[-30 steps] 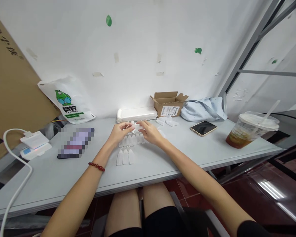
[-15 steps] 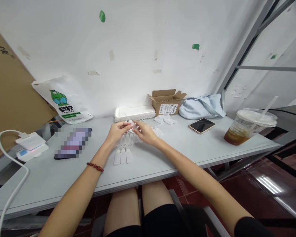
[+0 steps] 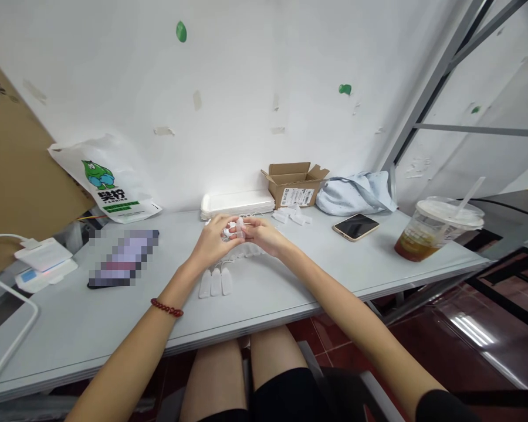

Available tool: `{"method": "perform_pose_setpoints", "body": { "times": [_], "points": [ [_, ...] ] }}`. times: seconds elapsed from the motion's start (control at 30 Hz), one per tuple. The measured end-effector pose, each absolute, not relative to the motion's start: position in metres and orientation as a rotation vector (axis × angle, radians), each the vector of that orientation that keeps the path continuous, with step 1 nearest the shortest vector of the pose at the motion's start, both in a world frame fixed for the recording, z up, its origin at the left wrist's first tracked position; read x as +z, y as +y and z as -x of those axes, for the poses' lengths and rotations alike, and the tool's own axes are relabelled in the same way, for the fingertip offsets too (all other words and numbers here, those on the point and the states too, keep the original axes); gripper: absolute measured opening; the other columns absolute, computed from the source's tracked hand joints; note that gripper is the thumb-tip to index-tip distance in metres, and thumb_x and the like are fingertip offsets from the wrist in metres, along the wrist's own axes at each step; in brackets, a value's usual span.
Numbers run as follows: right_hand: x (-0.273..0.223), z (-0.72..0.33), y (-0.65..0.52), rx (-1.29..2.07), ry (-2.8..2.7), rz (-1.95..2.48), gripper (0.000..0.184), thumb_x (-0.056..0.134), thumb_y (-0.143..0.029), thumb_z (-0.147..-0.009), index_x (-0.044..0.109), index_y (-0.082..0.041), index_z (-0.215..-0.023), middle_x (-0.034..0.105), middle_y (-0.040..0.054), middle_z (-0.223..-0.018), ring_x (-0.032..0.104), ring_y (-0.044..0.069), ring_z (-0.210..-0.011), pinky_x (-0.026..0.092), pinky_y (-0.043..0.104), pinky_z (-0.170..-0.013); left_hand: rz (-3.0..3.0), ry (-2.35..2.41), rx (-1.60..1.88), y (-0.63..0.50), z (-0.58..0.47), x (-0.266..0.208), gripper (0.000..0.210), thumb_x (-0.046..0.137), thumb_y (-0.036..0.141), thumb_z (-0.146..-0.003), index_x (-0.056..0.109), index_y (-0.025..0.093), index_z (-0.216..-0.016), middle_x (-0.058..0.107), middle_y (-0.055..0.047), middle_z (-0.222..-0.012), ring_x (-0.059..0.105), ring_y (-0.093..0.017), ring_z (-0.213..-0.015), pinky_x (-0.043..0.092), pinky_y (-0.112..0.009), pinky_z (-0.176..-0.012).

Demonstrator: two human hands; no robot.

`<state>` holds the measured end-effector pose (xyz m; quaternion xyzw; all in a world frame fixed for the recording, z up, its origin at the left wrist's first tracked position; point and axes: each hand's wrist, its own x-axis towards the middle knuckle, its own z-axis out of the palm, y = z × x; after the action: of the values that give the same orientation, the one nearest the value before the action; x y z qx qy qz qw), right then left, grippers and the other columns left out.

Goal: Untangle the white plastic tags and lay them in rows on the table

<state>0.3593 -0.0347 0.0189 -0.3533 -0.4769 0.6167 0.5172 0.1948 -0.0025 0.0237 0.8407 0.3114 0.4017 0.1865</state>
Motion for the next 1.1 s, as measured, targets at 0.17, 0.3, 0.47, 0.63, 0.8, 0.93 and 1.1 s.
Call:
{"method": "perform_pose_setpoints", "body": {
  "times": [0.17, 0.3, 0.47, 0.63, 0.8, 0.93, 1.1],
  "points": [
    [0.022, -0.361, -0.036, 1.444, -1.150, 0.887, 0.017, 0.066, -0.024, -0.079, 0.062, -0.014, -0.092, 0.072, 0.0084, -0.088, 0.068, 0.018, -0.082, 0.052, 0.033, -0.082, -2.518, 0.817, 1.224, -0.001, -0.195, 0.019, 0.035, 0.068, 0.033, -0.073, 0.065, 0.022, -0.106, 0.064, -0.007, -0.101, 0.058, -0.024, -0.098, 0.047, -0.037, -0.084],
    [0.022, -0.362, -0.035, 1.403, -1.218, 0.922, 0.016, 0.065, -0.026, -0.080, 0.062, -0.015, -0.091, 0.072, 0.0062, -0.083, 0.068, 0.017, -0.082, 0.052, 0.033, -0.083, -2.599, 0.806, 1.286, -0.001, -0.196, 0.015, 0.034, 0.068, 0.031, -0.075, 0.064, 0.022, -0.107, 0.064, -0.007, -0.100, 0.057, -0.026, -0.101, 0.045, -0.041, -0.090],
    [0.025, -0.366, -0.036, 1.411, -1.319, 0.931, 0.017, 0.066, -0.026, -0.079, 0.061, -0.016, -0.091, 0.071, 0.0055, -0.082, 0.066, 0.017, -0.082, 0.051, 0.031, -0.081, -2.645, 0.786, 1.347, -0.003, -0.196, 0.015, 0.043, 0.070, 0.029, -0.074, 0.059, 0.021, -0.115, 0.062, -0.009, -0.112, 0.053, -0.028, -0.109, 0.042, -0.045, -0.096],
    [0.034, -0.373, -0.040, 1.413, -1.424, 0.901, 0.016, 0.064, -0.026, -0.079, 0.062, -0.015, -0.090, 0.071, 0.0052, -0.083, 0.065, 0.014, -0.080, 0.050, 0.026, -0.075, -2.678, 0.723, 1.388, -0.007, -0.197, 0.021, 0.041, 0.069, 0.031, -0.076, 0.059, 0.020, -0.115, 0.065, -0.010, -0.112, 0.053, -0.028, -0.110, 0.043, -0.045, -0.096],
    [0.044, -0.383, -0.044, 1.443, -1.680, 1.017, 0.018, 0.065, -0.032, -0.078, 0.062, -0.014, -0.078, 0.069, 0.0044, -0.077, 0.064, 0.013, -0.066, 0.048, 0.021, -0.056, -2.716, 0.780, 1.247, -0.020, -0.190, 0.020, 0.043, 0.073, 0.035, -0.072, 0.062, 0.020, -0.111, 0.067, -0.010, -0.108, 0.053, -0.030, -0.105, 0.043, -0.046, -0.092],
    [0.043, -0.382, -0.046, 1.643, -1.951, 1.115, 0.027, 0.068, -0.039, -0.076, 0.062, -0.013, -0.076, 0.069, 0.0046, -0.071, 0.065, 0.013, -0.058, 0.043, 0.019, -0.047, -2.717, 0.866, 1.104, -0.044, -0.173, 0.010, 0.040, 0.073, 0.037, -0.071, 0.064, 0.020, -0.106, 0.069, -0.009, -0.103, 0.053, -0.029, -0.102, 0.045, -0.044, -0.087],
    [0.038, -0.377, -0.043, 1.789, -2.135, 1.206, 0.033, 0.071, -0.039, -0.072, 0.061, -0.012, -0.087, 0.069, 0.0021, -0.069, 0.065, 0.012, -0.055, 0.038, 0.019, -0.043, -2.725, 0.925, 0.883, -0.071, -0.153, 0.001, 0.037, 0.069, 0.035, -0.074, 0.064, 0.020, -0.107, 0.068, -0.007, -0.106, 0.050, -0.029, -0.106, 0.045, -0.044, -0.088]
  ]
}}
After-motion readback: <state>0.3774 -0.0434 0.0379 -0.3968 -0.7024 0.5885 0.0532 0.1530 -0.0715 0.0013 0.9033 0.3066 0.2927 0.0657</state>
